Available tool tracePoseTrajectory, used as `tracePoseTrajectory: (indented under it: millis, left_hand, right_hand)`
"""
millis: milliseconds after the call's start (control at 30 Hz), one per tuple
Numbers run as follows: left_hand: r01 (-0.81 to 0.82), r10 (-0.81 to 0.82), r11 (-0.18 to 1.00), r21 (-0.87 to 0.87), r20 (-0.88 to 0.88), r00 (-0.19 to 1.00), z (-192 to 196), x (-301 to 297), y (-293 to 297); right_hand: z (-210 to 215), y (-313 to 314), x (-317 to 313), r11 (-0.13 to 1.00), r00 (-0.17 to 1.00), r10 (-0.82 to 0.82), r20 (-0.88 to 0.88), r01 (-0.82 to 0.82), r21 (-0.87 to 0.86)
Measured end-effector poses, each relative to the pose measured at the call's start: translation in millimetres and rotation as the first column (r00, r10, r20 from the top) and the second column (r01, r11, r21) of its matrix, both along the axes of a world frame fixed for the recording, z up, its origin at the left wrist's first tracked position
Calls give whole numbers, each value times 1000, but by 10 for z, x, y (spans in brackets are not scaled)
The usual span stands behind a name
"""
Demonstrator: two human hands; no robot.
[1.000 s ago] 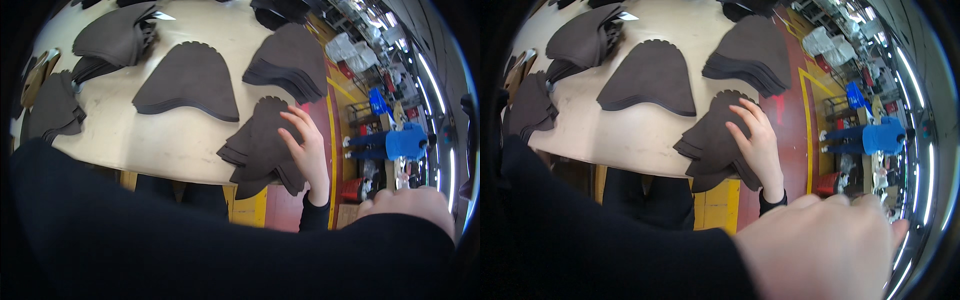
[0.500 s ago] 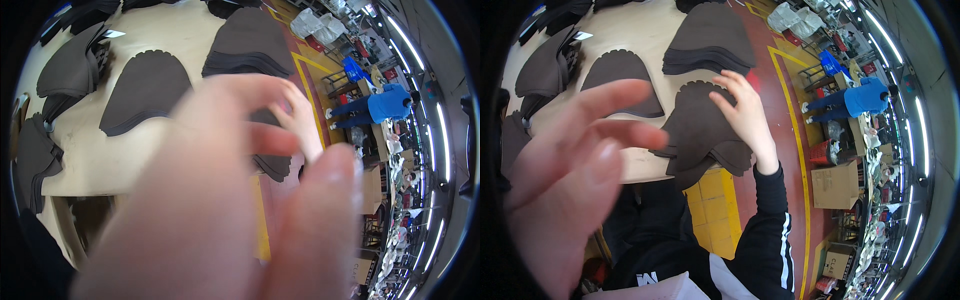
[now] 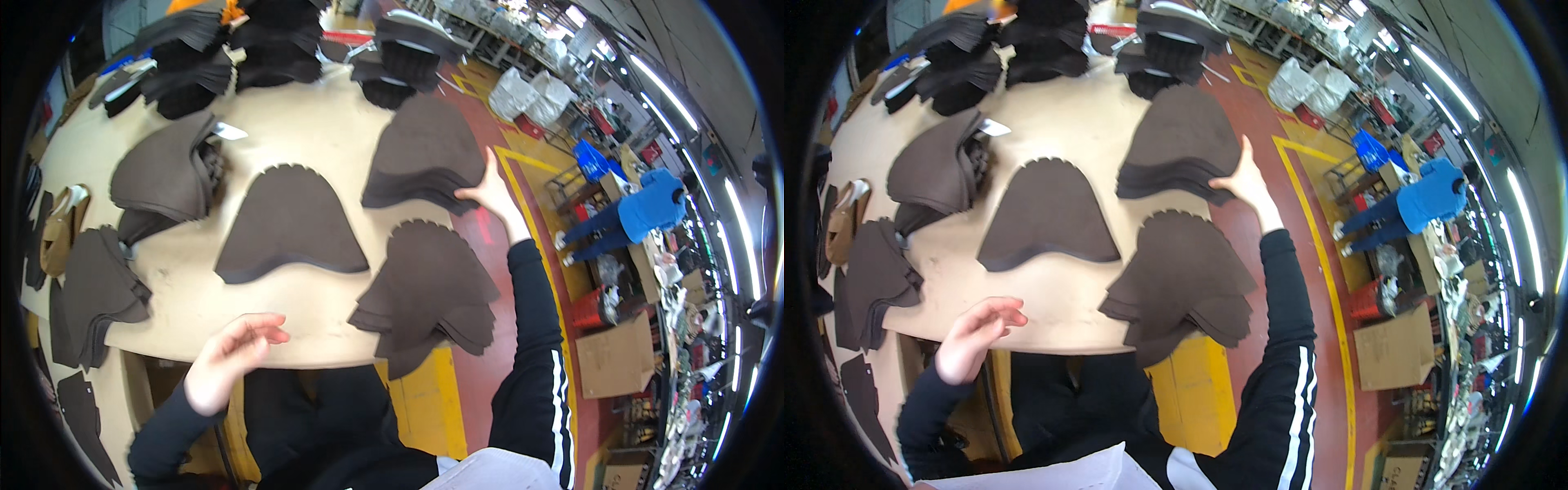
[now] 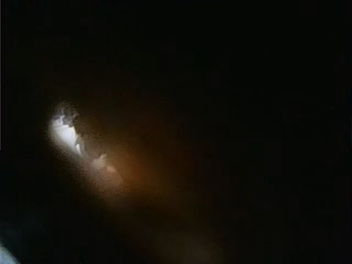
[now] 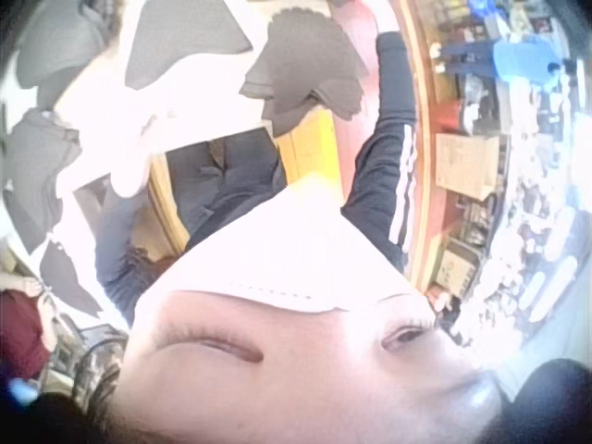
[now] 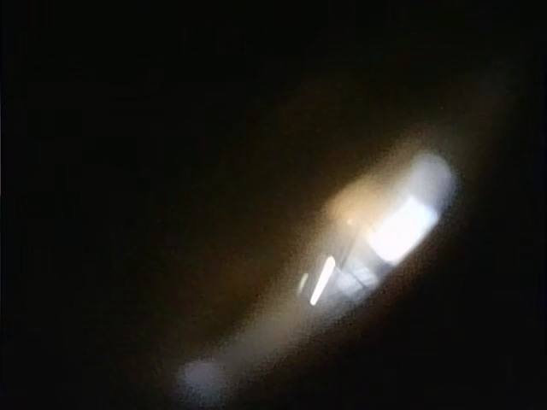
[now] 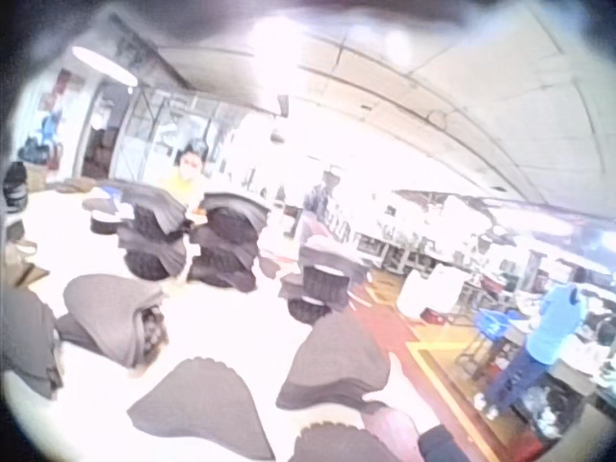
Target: The person repeatedly picks up brown fabric pieces from a table, aligns them, and stacks them into neat piles. They occasionally flip the stack to check alignment and smooth the edges. A white paper template is briefly handled and set aside.
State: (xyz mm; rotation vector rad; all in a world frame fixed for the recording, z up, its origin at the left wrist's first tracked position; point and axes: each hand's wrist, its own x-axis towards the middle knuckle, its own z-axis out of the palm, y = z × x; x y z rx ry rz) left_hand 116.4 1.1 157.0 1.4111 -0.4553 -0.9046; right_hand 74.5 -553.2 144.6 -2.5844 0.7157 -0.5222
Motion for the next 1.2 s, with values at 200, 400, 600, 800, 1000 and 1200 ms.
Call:
tracePoseTrajectory:
  millis: [200, 400, 600, 800, 1000, 1200]
  left_hand:
    - [-565, 234, 822, 75, 860, 453, -1501, 380, 174]
    - [-636, 111, 770, 50, 971, 211, -1464, 126, 30]
    - [-637, 159, 771, -31, 977, 145, -1427, 141, -3]
    - [-643, 169, 765, -31, 974, 154, -1456, 120, 14]
    - [-651, 188, 756, -66, 975, 120, -1447, 127, 3]
    - [-639, 207, 765, -82, 971, 123, -1501, 126, 20]
  right_hand:
    - [198, 18, 82, 992, 987, -94, -131, 82, -94]
    - [327, 176, 105, 986, 939, -147, -310, 113, -124]
    - [242, 287, 70, 998, 973, -49, -225, 39, -50]
    - [465, 170, 43, 976, 975, -41, -220, 86, 199]
    - [220, 373, -63, 303, 996, -65, 59, -36, 952]
    - [80, 933, 195, 140, 946, -273, 174, -140, 980]
